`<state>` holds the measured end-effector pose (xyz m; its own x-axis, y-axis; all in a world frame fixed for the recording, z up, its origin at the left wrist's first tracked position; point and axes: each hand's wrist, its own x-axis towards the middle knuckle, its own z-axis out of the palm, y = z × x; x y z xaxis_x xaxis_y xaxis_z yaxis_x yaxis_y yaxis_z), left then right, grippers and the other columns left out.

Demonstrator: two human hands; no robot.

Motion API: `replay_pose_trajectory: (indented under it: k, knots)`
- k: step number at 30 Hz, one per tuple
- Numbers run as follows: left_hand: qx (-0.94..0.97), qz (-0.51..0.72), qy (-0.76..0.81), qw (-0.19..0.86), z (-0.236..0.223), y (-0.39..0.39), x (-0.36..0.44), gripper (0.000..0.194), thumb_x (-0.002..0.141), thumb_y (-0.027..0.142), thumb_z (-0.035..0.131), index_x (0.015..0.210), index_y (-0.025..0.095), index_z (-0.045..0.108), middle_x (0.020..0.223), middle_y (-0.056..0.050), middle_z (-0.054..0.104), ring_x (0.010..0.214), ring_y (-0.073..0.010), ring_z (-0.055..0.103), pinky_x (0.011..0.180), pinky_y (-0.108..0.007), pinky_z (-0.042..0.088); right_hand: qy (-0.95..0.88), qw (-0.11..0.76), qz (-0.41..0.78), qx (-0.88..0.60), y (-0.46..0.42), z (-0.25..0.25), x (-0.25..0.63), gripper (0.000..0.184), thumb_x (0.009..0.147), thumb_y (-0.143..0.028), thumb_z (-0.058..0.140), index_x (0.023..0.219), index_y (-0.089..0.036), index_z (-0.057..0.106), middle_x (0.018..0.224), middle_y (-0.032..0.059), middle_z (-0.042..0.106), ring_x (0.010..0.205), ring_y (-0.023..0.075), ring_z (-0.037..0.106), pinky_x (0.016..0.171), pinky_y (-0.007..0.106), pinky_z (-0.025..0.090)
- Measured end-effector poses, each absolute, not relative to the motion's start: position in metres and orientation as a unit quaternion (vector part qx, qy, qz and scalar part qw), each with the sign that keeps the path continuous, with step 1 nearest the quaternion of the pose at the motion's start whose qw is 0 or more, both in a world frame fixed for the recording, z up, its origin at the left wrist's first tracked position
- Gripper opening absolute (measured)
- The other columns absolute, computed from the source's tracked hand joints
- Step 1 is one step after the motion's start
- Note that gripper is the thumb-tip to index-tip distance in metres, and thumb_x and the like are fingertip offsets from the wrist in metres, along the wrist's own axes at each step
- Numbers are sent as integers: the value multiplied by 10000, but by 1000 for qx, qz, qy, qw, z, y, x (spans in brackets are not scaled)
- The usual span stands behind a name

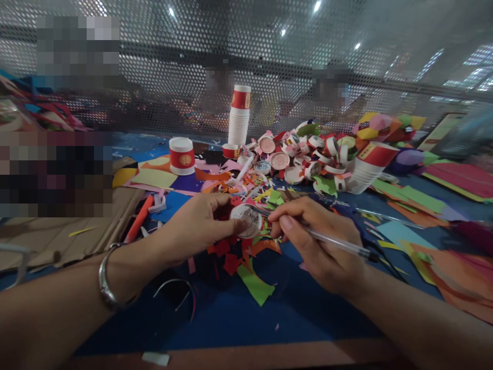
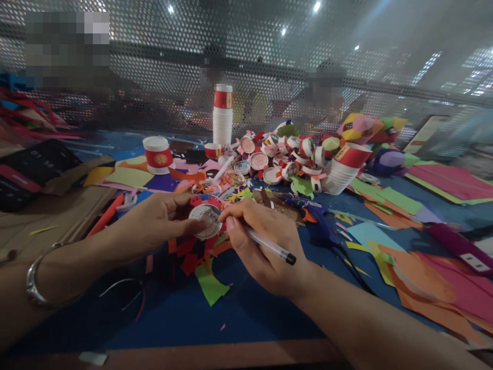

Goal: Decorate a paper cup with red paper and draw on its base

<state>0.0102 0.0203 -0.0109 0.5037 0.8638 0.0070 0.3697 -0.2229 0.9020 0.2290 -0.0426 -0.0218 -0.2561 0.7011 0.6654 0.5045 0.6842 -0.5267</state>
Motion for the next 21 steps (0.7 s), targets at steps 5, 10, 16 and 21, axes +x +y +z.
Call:
replay_pose_trajectory:
  k: [5, 10, 16, 21]
  knots:
    - [740, 270, 425, 446, -11, 19, 10, 263, 788, 428, 764, 855, 181, 703, 767, -12, 702, 701, -170, 633, 628, -279, 492, -789, 470, 110, -380, -43, -22, 228, 151, 999, -202, 535, 991, -170, 682, 791, -5, 690, 706, 106, 674, 699, 255, 516]
    - [740, 271, 419, 452, -11, 19, 11, 254, 777, 422, 778, 833, 185, 706, 741, -1, 693, 678, -171, 636, 616, -276, 495, -789, 468, 110, -383, -44, -22, 228, 148, 996, -187, 533, 1006, -174, 680, 810, -9, 697, 712, 100, 678, 694, 242, 513]
    - [735, 270, 428, 452, -10, 18, 11, 266, 776, 417, 775, 887, 182, 717, 766, -13, 709, 703, -180, 652, 633, -283, 512, -803, 459, 96, -368, -45, -20, 228, 147, 983, -164, 532, 987, -175, 679, 781, -19, 680, 685, 92, 660, 674, 233, 505]
    - [737, 256, 420, 464, -11, 18, 11, 277, 795, 428, 755, 923, 185, 720, 805, -15, 717, 752, -186, 663, 662, -283, 520, -797, 465, 96, -373, -44, -19, 229, 145, 989, -179, 530, 983, -176, 675, 806, -6, 701, 708, 107, 678, 671, 246, 509]
